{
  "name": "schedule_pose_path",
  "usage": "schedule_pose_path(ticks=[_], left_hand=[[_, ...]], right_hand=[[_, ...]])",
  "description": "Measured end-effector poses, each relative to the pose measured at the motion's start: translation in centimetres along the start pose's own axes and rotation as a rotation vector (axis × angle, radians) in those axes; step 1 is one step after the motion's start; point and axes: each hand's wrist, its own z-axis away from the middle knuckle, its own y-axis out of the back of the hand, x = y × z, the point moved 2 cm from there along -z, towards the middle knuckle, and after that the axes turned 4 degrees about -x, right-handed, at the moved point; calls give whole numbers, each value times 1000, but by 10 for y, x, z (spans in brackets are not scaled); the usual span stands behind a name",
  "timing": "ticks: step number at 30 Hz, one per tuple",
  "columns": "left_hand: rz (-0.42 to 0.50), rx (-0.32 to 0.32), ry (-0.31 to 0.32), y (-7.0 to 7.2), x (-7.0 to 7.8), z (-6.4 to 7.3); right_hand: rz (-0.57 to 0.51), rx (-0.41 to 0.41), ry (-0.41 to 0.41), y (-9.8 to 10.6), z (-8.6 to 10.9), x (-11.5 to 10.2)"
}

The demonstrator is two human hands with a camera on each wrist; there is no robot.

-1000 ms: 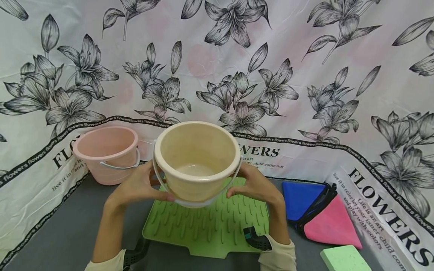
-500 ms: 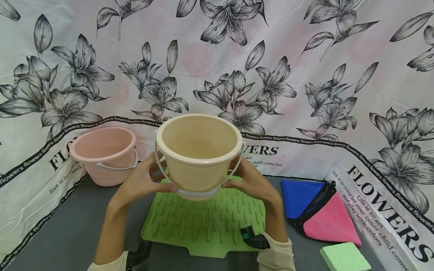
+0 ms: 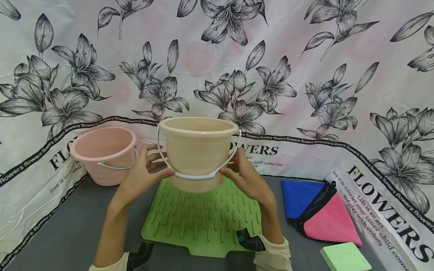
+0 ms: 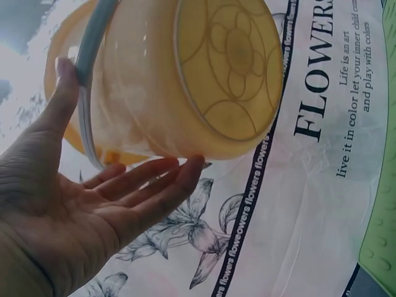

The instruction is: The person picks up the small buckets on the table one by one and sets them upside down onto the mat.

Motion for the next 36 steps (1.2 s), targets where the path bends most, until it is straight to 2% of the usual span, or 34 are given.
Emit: schedule_pose_path(ticks=[6,11,17,23,26,30,34,36], left_hand=[[54,32,18,-7,3,-1],[23,56,38,-9,2,-3],[-40,97,66,-11,1,-5],[-114,111,86,-11,1,-7],[-135,98,98,-10,2,-7],[-197,46,102,-6,3,-4],[-271,5,77,0,1,0],[-270,-23,53,3,0,2]], right_hand=[[40,20,-79,-4,1,-4],[23,-49,-137,-2,5,-7],[57,-131,-122,0,8,-10],[122,-131,-99,1,9,-14],[146,-122,-106,1,10,-15],[159,-122,-86,-1,11,-15],[177,-129,-55,-3,9,-16],[186,-133,-49,-4,8,-16]])
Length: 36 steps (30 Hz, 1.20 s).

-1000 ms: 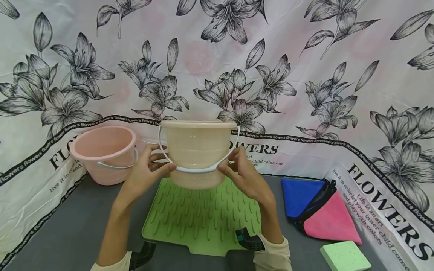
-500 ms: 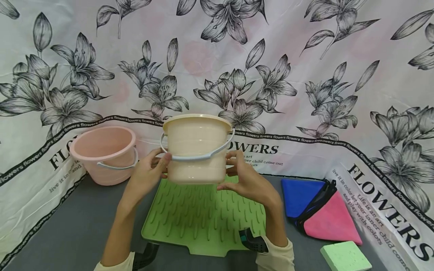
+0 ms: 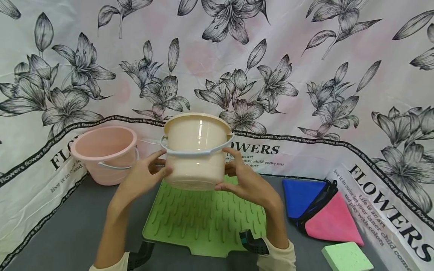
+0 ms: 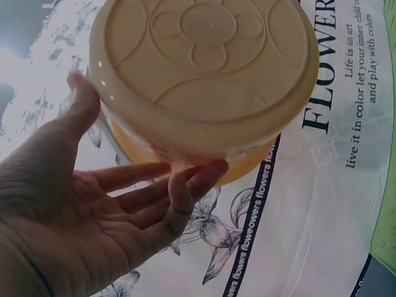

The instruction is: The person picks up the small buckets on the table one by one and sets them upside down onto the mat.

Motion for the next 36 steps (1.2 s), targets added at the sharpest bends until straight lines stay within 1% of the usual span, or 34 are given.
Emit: schedule_pose_path(ticks=[3,7,9,14,17,21,26,30,34,36], left_hand=[[3,-44,-66,3,-2,2],[-20,-74,-177,7,-4,4],[-49,-82,-215,7,-3,5],[-169,-119,-287,6,-3,6],[-206,-114,-324,4,-3,5],[-211,-63,-351,5,-6,4],[-140,-20,-378,9,-10,7],[-36,-9,-395,13,-10,6],[131,13,-396,16,-11,6],[214,36,-395,17,-11,6]], right_hand=[[6,-9,9,2,1,-2],[18,-26,37,5,2,-1],[25,-31,49,5,2,0],[26,-50,61,4,3,2],[14,-56,69,4,4,1],[13,-39,87,5,5,-1],[8,-24,134,7,8,-1],[11,-13,180,8,9,1],[-4,9,227,9,7,1],[-16,15,235,8,6,2]])
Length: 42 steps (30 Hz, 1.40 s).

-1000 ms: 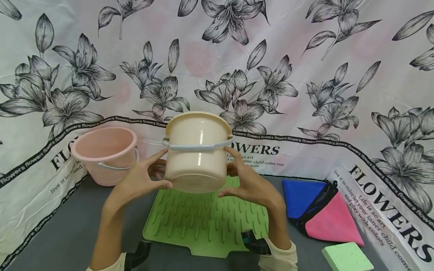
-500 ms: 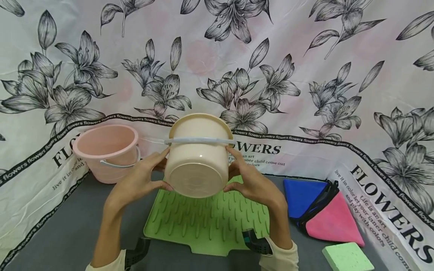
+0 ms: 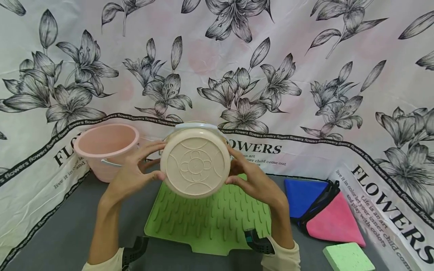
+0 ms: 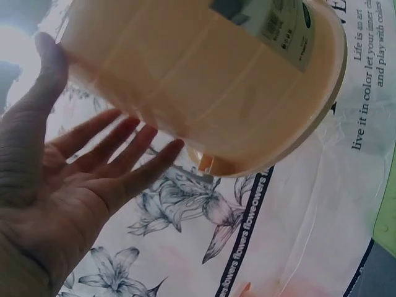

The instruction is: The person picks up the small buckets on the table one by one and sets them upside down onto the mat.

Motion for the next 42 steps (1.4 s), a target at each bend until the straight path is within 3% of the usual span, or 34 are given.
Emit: schedule_pose_path(ticks=[3,7,11,15,20,24,31,38,42], left_hand=[[57,50,8,-1,1,0],[25,86,20,-2,1,0],[10,39,18,-2,1,-1],[-79,-18,14,-7,1,-4],[-153,2,-2,-21,2,-12],[-149,31,22,-24,3,-14],[-157,69,134,-18,3,-10],[-166,86,102,-16,-2,-12],[-170,109,155,-16,-2,-12]], right_hand=[[0,2,-11,-2,-2,2],[28,27,-25,-5,-6,3],[58,125,-62,-6,-10,3],[43,243,-135,-6,-12,1],[-57,297,-201,-6,-12,-1],[-60,298,-199,-7,-11,1],[-57,235,-212,-11,-16,2],[-149,226,-221,-19,-23,6],[-170,216,-219,-23,-26,8]])
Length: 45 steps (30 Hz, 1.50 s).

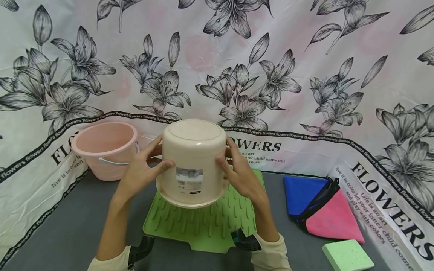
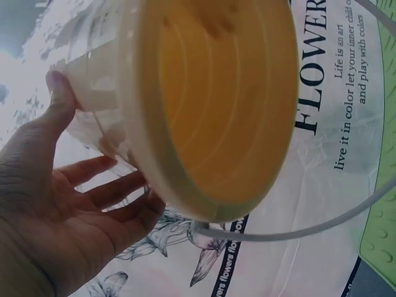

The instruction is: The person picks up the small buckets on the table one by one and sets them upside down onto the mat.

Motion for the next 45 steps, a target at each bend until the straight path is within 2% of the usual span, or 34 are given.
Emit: schedule_pose_path(ticks=[4,7,11,15,20,25,30,33,37,45], left_hand=[[-15,23,74,3,1,0],[-16,3,105,5,2,0],[2,-89,129,7,-3,3],[41,-185,110,12,-12,5],[70,-232,104,11,-19,4],[10,-274,147,5,-28,3],[-31,-390,198,-6,-42,1],[-30,-432,262,-10,-48,0],[0,-442,309,-11,-51,0],[-1,-454,327,-8,-52,2]], right_hand=[[-23,-18,0,-5,-5,-1],[-29,-30,-19,-9,-8,0],[-41,-69,-59,-18,-12,6],[-50,-131,-86,-26,-16,13],[-42,-145,-53,-25,-19,24],[70,-157,-1,-26,-19,38],[165,-207,3,-38,-23,46],[180,-235,-6,-44,-27,46],[201,-233,-26,-45,-27,44],[213,-272,-48,-44,-24,43]])
